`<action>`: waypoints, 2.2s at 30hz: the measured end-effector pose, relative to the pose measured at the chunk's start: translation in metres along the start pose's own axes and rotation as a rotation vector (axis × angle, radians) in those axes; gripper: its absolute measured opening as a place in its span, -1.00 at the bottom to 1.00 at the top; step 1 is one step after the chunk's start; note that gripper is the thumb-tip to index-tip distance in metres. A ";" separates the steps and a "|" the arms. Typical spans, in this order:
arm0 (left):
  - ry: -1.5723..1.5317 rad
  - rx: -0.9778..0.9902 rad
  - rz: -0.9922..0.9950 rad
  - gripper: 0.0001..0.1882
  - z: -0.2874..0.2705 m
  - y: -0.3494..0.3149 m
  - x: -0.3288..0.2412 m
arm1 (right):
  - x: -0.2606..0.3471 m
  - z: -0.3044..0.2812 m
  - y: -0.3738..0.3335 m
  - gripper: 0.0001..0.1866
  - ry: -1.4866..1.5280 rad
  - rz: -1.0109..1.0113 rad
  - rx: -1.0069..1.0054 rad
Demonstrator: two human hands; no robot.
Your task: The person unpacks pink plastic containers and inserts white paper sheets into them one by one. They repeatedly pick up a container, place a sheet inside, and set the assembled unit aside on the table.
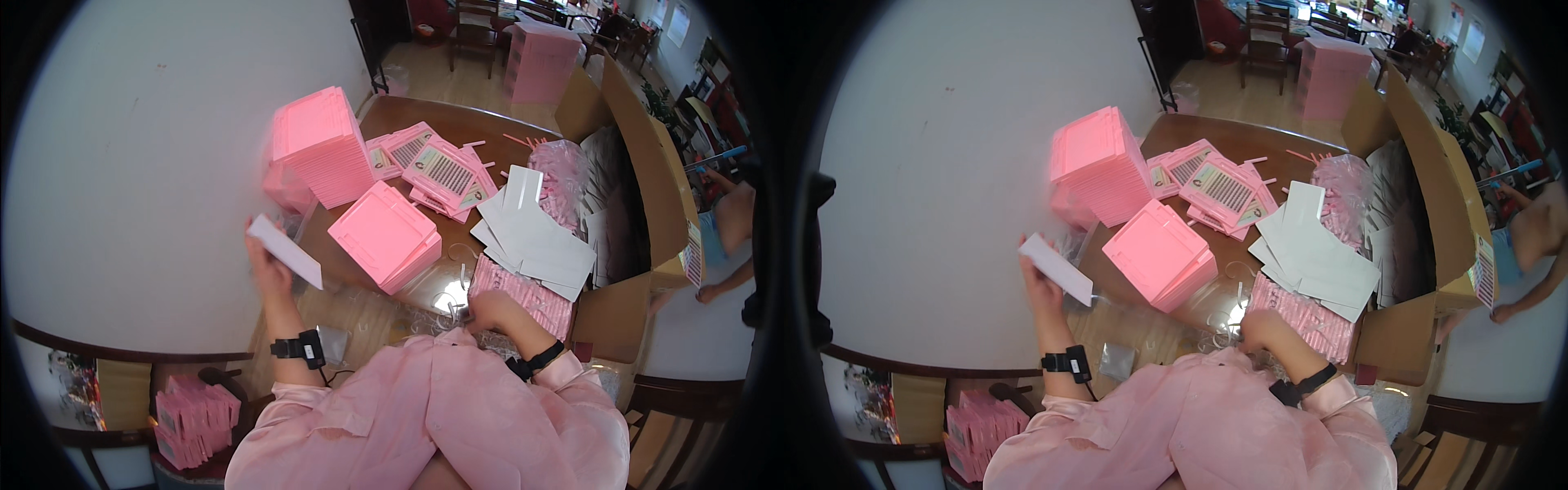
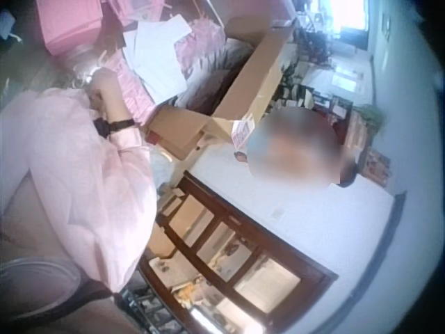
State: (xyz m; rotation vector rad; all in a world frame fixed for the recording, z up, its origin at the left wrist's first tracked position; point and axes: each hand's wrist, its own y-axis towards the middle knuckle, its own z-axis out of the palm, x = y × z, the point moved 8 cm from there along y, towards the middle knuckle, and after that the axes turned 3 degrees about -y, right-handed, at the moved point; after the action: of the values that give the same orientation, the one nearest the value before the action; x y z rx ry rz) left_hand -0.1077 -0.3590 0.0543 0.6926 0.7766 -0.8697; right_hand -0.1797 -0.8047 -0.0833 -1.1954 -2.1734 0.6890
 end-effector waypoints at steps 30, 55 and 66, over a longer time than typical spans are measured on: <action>1.044 0.700 -0.081 -0.75 0.029 0.074 0.171 | 0.050 -0.086 0.062 -0.90 1.476 0.324 -0.866; 1.025 0.732 -0.160 -0.76 0.039 0.054 0.165 | 0.033 -0.094 0.103 -0.61 0.776 0.647 -0.515; -0.001 0.565 -0.956 -0.47 0.044 0.021 0.170 | 0.010 -0.109 0.076 -0.63 0.936 0.566 -0.858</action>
State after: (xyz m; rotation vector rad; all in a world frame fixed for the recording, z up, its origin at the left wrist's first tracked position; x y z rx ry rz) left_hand -0.0052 -0.4507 -0.0565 0.8071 0.8686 -2.0093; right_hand -0.0657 -0.7422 -0.0536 -2.0357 -1.2802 -0.6363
